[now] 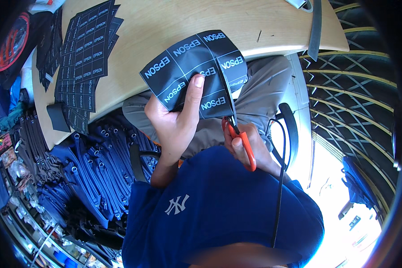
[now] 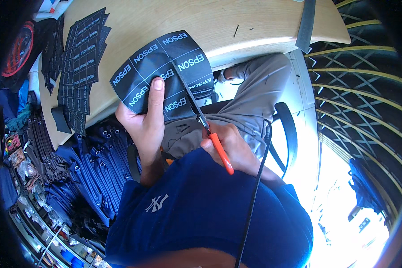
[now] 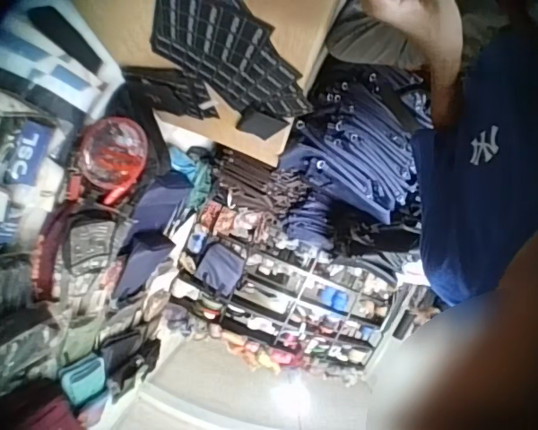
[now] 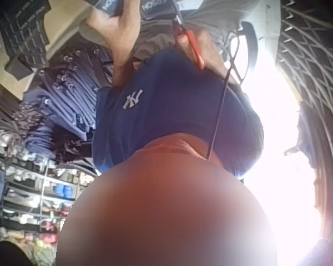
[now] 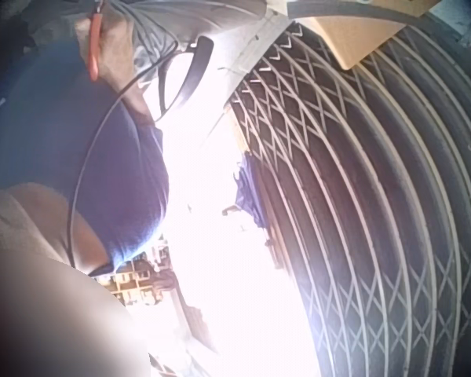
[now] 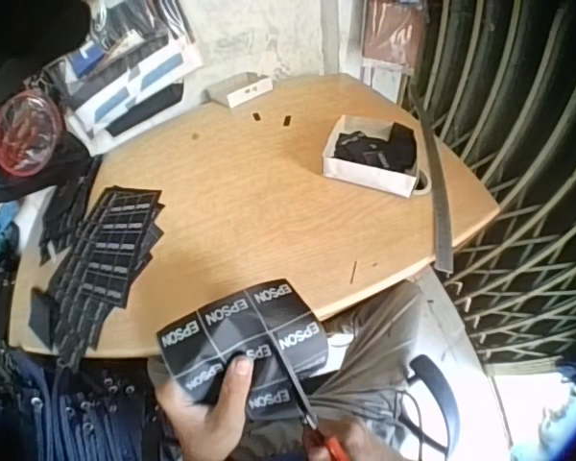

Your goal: Cutting rectangular labels from a sheet using a pair of scissors.

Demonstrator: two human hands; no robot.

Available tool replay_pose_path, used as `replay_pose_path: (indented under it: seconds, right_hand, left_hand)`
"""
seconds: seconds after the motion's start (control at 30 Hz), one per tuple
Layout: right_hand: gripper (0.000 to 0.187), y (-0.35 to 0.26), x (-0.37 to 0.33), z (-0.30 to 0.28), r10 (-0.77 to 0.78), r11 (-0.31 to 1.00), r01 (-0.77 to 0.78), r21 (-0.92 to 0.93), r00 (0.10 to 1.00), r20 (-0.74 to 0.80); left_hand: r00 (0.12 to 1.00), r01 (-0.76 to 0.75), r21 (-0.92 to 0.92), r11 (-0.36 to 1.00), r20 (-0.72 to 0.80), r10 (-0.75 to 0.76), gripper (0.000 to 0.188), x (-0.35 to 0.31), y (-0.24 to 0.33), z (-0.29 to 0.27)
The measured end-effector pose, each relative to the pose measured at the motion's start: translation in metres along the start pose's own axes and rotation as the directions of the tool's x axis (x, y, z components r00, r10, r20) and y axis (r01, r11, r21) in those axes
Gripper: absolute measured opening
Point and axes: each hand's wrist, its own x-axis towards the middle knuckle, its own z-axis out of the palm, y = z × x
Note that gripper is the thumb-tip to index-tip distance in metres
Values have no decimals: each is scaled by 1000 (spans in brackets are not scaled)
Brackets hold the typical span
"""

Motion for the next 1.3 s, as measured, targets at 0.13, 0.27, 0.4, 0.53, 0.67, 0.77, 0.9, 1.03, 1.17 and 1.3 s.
replay_pose_path:
  seconds: [0.13, 0.27, 0.4, 0.53, 0.67, 0.77, 0.9, 1.03, 1.17, 1.3]
  right_hand:
    - [54, 2, -1, 1, 0, 1000, 0, 3, 1000, -10]
    - [56, -2, 1, 0, -39, 999, 39, 34, 999, -16]
    - [66, 4, 4, -2, -135, 990, 135, 42, 991, 10]
    - [70, -1, 3, -3, -87, 995, 86, 47, 996, 30]
    - [71, -1, 1, -1, -94, 993, 94, 77, 996, 4]
    - [71, -1, 1, -1, -59, 995, 58, 77, 998, 4]
    - [70, -3, 0, 0, -37, 998, 38, 52, 999, -14]
    - [68, -4, 1, 0, -37, 999, 38, 36, 999, -25]
    - [67, -1, 0, 1, -7, 999, 8, 32, 999, -46]
    - [64, -3, 0, 1, 19, 999, -17, 37, 998, -59]
  left_hand:
    - [999, -48, -2, 999, -23, 48, 11, 1, -1, 3]
    - [999, -45, 13, 999, -9, 45, 12, -1, 4, 1]
    - [997, -79, 23, 997, -1, 79, 11, -1, 0, 0]
    - [994, -106, 16, 994, 4, 106, 11, -1, 1, 1]
    - [992, -120, -6, 993, 24, 120, 11, -2, 4, 2]
    - [996, -84, 5, 996, 32, 84, 10, -3, 4, 2]
    - [997, -73, 17, 997, 36, 73, 11, -4, 4, 0]
    - [997, -72, 18, 997, 41, 71, 11, -5, 2, -1]
    - [997, -74, 19, 997, 27, 73, 11, -3, 4, 1]
    - [999, -37, -4, 999, 38, 37, 10, -2, 5, 1]
